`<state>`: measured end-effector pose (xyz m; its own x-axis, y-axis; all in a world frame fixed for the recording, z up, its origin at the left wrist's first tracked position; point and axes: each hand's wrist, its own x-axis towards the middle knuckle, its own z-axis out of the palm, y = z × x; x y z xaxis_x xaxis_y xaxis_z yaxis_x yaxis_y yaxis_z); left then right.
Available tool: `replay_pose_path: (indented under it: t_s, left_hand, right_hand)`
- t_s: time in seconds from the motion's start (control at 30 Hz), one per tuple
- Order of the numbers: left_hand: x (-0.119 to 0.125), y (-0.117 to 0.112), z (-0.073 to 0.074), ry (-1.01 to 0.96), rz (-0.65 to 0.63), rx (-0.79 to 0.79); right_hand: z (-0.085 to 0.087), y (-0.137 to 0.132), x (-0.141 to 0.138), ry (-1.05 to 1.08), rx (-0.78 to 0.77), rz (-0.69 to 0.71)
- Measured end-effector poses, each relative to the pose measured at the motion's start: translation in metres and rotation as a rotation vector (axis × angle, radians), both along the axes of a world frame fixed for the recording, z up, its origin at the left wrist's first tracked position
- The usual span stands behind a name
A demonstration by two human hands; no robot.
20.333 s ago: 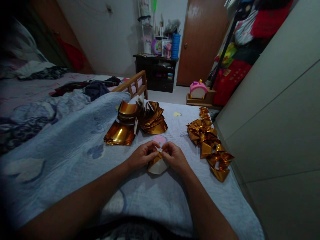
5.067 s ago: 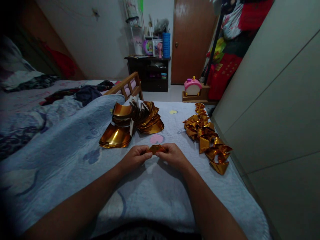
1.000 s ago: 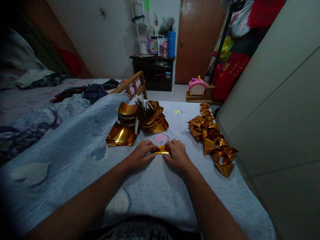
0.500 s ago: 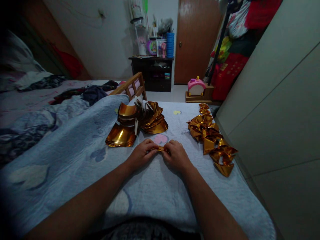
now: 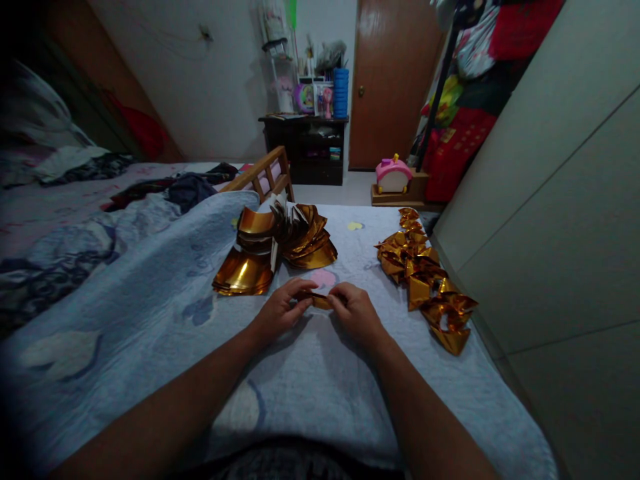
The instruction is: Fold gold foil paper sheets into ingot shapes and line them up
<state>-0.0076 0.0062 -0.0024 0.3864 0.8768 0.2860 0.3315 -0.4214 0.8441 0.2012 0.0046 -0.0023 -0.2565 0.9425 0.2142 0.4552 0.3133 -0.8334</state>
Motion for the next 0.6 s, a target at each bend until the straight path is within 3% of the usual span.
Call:
replay_pose_path:
  t_s: [0.17,0.33,0.4,0.6]
  left_hand:
    - [-0.0016,-0.0014,0.0,-0.087,-0.086,-0.087]
    - [-0.0049,0.0021,-0.0072,-0.398,-0.206,-0.501]
    - [-0.0067,0.0029,-0.0079,-0.43,-0.249,-0.623]
    - [-0.0087,0.0028,-0.0036,-0.477,-0.236,-0.72]
  right_hand:
    - [0.005,0.0001,0.0008,0.159,-0.195,0.034]
    - [0.006,-0.0006,0.0015,0.285,-0.37,0.089]
    - [0.006,-0.001,0.0018,0.353,-0.408,0.083]
    - [0.0081,-0.0011,0.004,0.412,-0.428,0.106]
